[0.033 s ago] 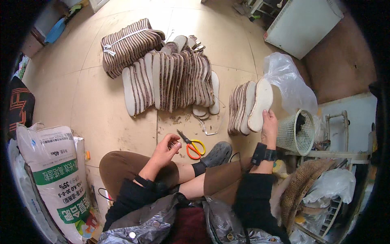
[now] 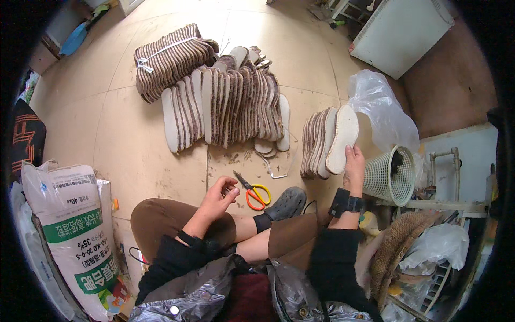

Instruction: The person sits on the floor and uses scissors to trim the edges of fabric shoe insoles. They pick up insoles from a pile, cut the excess material along the perimeter, and place the finished insoles into a separate stack.

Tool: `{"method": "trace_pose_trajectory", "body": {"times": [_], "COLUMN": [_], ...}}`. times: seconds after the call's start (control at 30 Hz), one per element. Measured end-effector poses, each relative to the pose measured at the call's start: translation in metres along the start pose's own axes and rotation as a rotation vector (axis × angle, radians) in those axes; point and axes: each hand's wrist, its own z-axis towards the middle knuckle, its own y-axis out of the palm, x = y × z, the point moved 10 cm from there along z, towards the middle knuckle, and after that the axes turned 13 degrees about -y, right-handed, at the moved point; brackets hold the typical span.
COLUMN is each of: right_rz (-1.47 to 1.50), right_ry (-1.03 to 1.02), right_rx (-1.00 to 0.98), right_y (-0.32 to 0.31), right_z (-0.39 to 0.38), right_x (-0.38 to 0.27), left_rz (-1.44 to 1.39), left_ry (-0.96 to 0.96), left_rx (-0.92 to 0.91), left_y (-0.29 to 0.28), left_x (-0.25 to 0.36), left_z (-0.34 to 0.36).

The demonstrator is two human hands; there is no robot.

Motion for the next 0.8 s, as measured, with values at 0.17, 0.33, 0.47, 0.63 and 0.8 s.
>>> {"method": "trace_pose_trajectory", "body": {"times": [0.17, 0.33, 0.47, 0.63, 0.8], "right_rz": [0.023, -0.135, -0.391, -0.467, -0.433], "right_ry": [-0.014, 0.064, 0.104, 0.144, 0.182], "right_rx": [-0.037, -0.067, -0.093, -0.009, 0.005], "right_y": [0.011, 0.011, 0.002, -0.012, -0.017], "right_z": [0.002, 0.005, 0.007, 0.006, 0.007], "right_x": [0.029, 0.052, 0.063, 0.075, 0.081], "left_rz": [0.023, 0.037, 0.092, 0.174, 0.263], "left_ry": [0.02, 0.039, 0.0, 0.017, 0.051], "left_rx": [0.022, 0.009, -0.001, 0.055, 0.159], "left_y": [-0.004, -0.003, -0.002, -0.005, -0.023], "left_x": [-0.002, 0.0, -0.005, -0.006, 0.003], "left_z": [0.001, 0.0, 0.003, 0.004, 0.003]}}
